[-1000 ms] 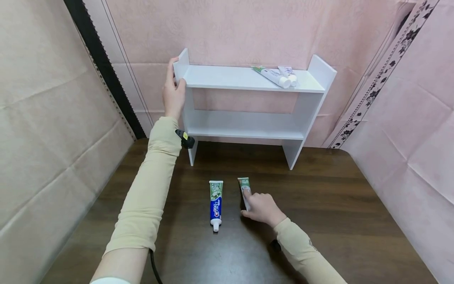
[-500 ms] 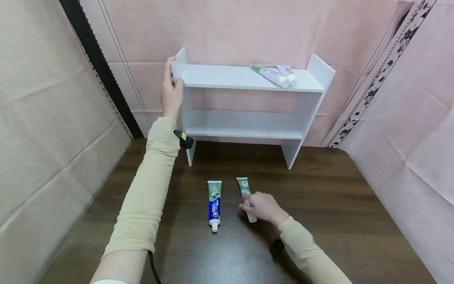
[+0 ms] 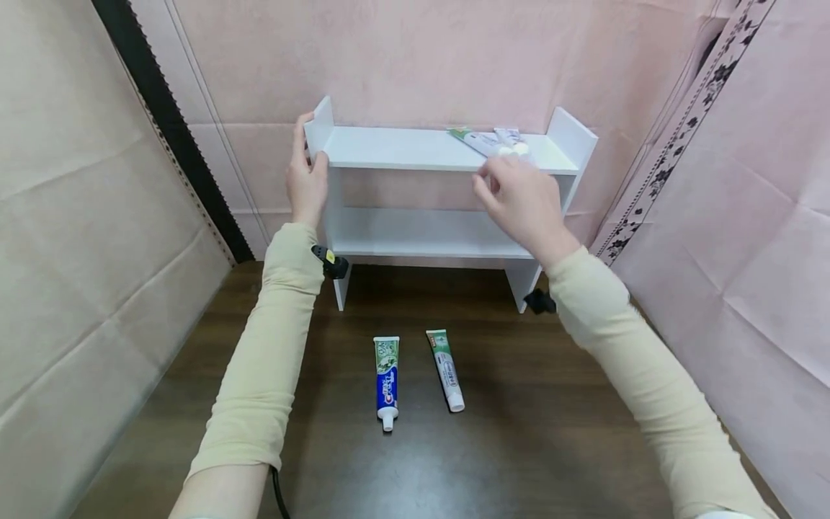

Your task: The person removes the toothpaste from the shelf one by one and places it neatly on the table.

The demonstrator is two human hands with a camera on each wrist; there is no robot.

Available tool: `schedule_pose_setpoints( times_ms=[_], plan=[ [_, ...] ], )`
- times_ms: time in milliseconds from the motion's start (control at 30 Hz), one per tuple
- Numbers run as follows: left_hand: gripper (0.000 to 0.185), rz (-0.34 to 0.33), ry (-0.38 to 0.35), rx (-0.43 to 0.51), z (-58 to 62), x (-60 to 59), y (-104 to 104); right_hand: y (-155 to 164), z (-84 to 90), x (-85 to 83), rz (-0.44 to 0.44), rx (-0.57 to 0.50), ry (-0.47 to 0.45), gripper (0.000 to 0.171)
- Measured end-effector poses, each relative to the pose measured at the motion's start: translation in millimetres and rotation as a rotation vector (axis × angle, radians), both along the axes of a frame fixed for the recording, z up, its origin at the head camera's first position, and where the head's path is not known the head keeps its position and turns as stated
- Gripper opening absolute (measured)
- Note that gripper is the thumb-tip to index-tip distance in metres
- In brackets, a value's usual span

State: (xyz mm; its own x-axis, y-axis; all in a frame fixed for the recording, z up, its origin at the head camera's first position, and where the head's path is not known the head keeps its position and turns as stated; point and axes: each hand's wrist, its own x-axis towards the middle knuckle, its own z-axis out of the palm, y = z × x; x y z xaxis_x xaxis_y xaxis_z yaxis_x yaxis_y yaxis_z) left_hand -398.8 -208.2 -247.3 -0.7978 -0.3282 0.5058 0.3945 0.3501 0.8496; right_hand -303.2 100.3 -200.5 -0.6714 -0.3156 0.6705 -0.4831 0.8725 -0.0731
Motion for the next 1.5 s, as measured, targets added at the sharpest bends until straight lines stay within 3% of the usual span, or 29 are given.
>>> schedule_pose_setpoints(
  times_ms=[67, 167, 233, 333, 500, 633, 833, 1133, 1500],
  plan=[
    [0.057, 0.003, 0.006, -0.001, 0.9, 0.2, -1.1, -0.5, 14.9, -13.9, -0.043, 0.006, -0.004, 0.031],
    [0.056, 0.000, 0.013, -0.008, 1.3, 0.2, -1.7, 5.7, 24.9, -39.6, -0.117, 0.017, -0.082, 0.041],
    [0.056, -0.005, 0.009, -0.010, 0.8, 0.8, -1.6, 11.0, 22.9, -53.8, -0.157, 0.017, -0.126, 0.044],
    [0.056, -0.009, -0.001, 0.002, -0.7, 2.2, -1.6, 15.4, 7.4, -65.9, -0.139, -0.008, -0.067, 0.041],
    [0.057, -0.001, 0.004, 0.014, -2.6, 1.8, -2.7, 12.4, -18.4, -63.5, -0.078, -0.064, 0.135, 0.036],
    [0.058, 0.000, 0.013, 0.006, -5.2, 0.9, -1.2, 10.2, -28.2, -60.9, -0.088, -0.075, 0.199, 0.037],
    [0.057, 0.004, 0.012, -0.005, -5.9, 1.9, -0.2, 5.3, -30.8, -65.3, -0.135, -0.096, 0.174, 0.036],
    [0.058, 0.025, 0.019, -0.023, -9.1, 2.9, -1.1, 2.5, -36.9, -72.2, -0.120, -0.295, -0.021, 0.044],
    [0.057, 0.017, 0.009, -0.007, -5.5, 2.4, -1.3, 4.0, -47.2, -66.9, -0.035, -0.382, 0.121, 0.032]
  ],
)
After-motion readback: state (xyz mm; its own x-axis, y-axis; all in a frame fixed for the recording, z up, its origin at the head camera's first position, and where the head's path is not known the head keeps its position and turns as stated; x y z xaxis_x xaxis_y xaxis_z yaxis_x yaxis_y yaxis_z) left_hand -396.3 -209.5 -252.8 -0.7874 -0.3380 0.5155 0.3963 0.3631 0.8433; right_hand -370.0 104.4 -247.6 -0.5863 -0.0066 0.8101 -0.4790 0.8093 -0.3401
